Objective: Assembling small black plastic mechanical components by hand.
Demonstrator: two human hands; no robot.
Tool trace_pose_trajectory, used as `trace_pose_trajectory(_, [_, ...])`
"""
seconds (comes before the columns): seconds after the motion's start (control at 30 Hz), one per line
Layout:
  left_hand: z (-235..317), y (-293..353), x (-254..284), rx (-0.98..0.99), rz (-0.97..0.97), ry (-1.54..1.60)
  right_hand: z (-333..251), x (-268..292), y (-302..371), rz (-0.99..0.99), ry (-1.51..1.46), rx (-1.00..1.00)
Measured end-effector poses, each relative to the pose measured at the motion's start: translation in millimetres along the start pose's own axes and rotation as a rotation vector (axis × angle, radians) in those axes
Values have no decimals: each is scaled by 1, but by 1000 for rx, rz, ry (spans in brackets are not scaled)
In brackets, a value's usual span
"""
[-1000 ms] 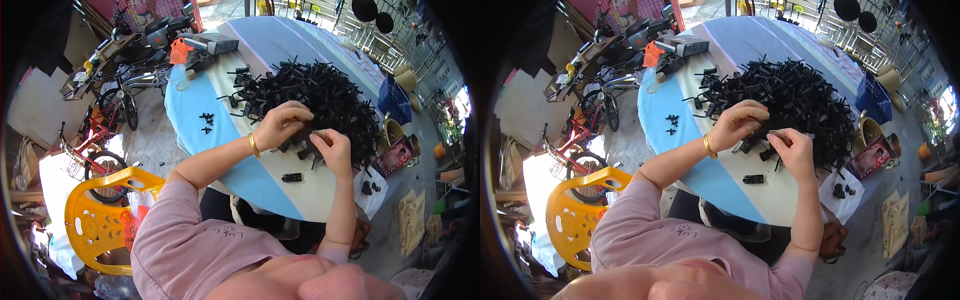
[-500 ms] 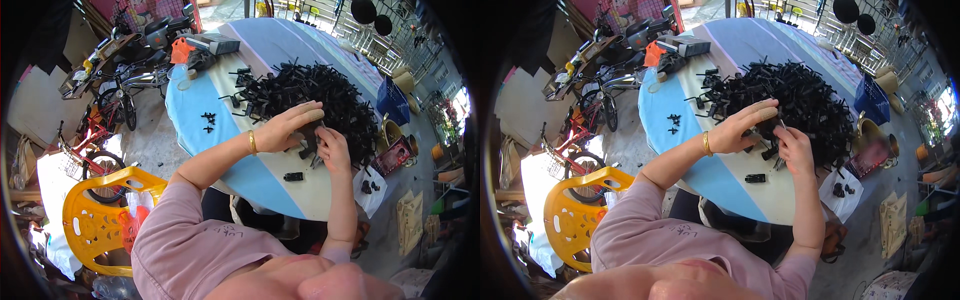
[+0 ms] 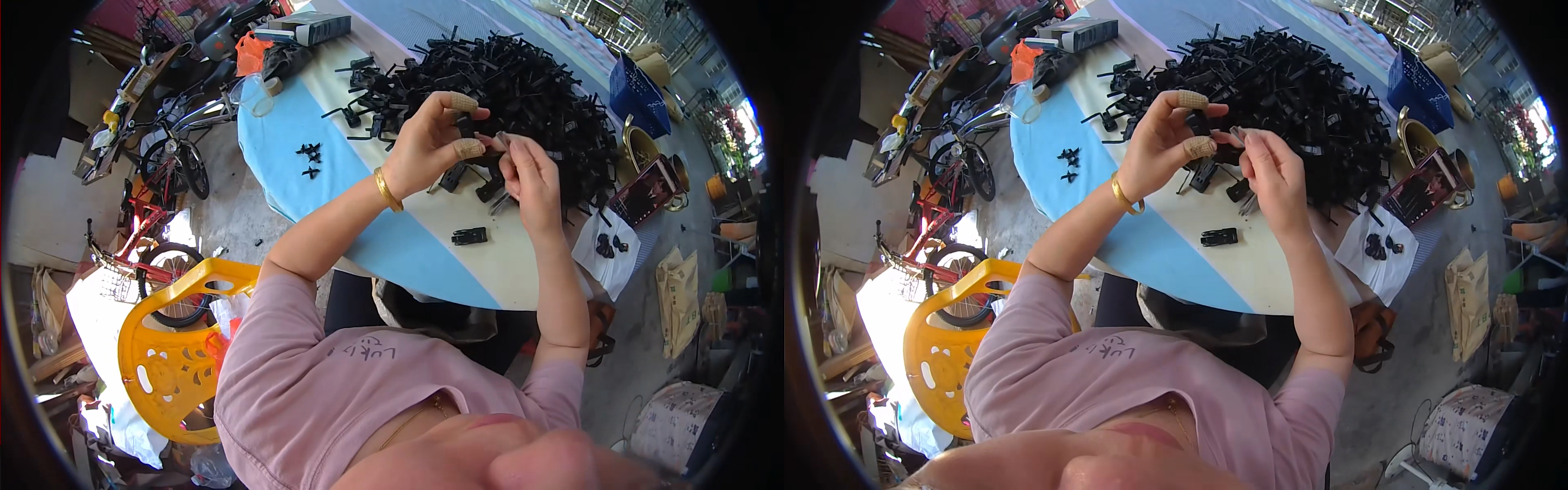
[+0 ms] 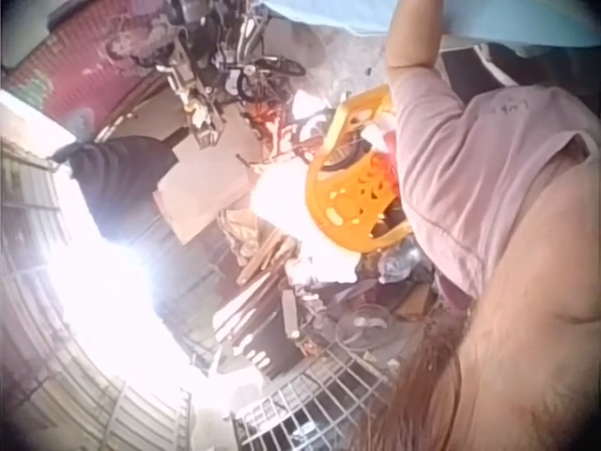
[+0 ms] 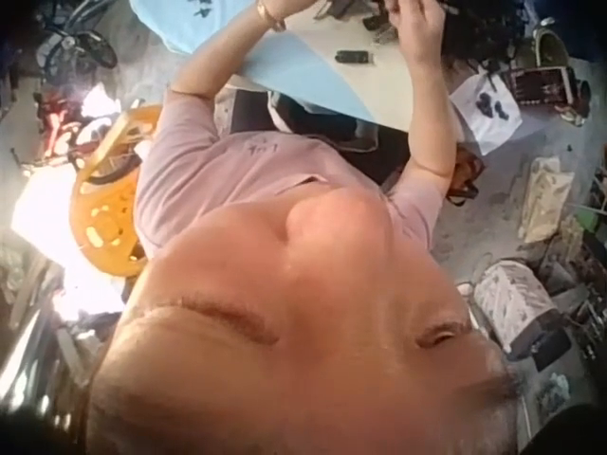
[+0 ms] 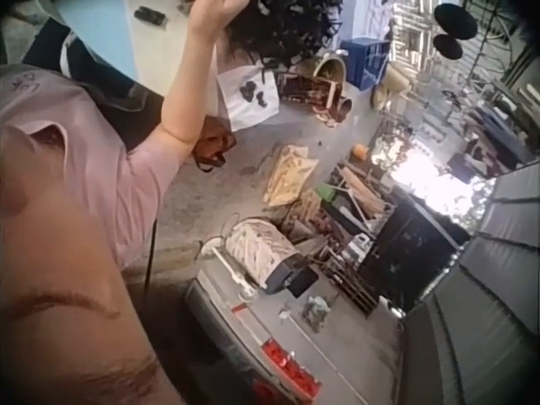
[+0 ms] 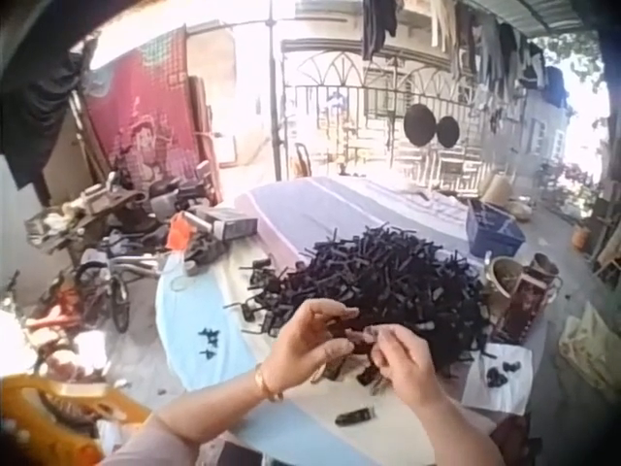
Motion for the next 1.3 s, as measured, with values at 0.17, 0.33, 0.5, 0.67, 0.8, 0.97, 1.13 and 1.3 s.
trace_pose_trajectory(0.17, [1, 5, -4, 30, -80, -212, -6, -9, 9, -75, 167, 251])
trace_pose_trajectory(0.33, [3, 6, -3, 118, -32, -326, -5, -10, 6, -80, 265, 319])
trace_pose_trajectory(0.5, [2, 4, -5, 63, -39, -119, -6, -9, 8, -92, 287, 294])
trace_pose_trajectory(0.67, [-1, 6, -2, 50, -71, -99, -7, -15, 15, -78, 316, 310])
trace_pose_trajectory(0.8, [-3, 12, -2, 4, 8, -199, -4, -15, 17, -42, 294, 261])
trace_pose_trajectory(0.97, [-4, 8, -8, -180, 69, -441, -2, -6, 7, -56, 216, 38])
trace_pose_trajectory(1.13, [11, 13, -12, -56, 139, -700, -19, -1, 7, 34, 384, 382])
trace_pose_trajectory(1.3, [12, 14, -18, -195, -34, -865, -9, -4, 3, -70, 413, 346])
Point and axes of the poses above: each hand's wrist, its own y-axis away from the middle knuckle, its own x-axis out of the back of the hand, z = x × y, the point moved 4 cm from there along -y, towards the middle knuckle, and after that the axes turned 10 degrees about z, right-handed, at the moved point
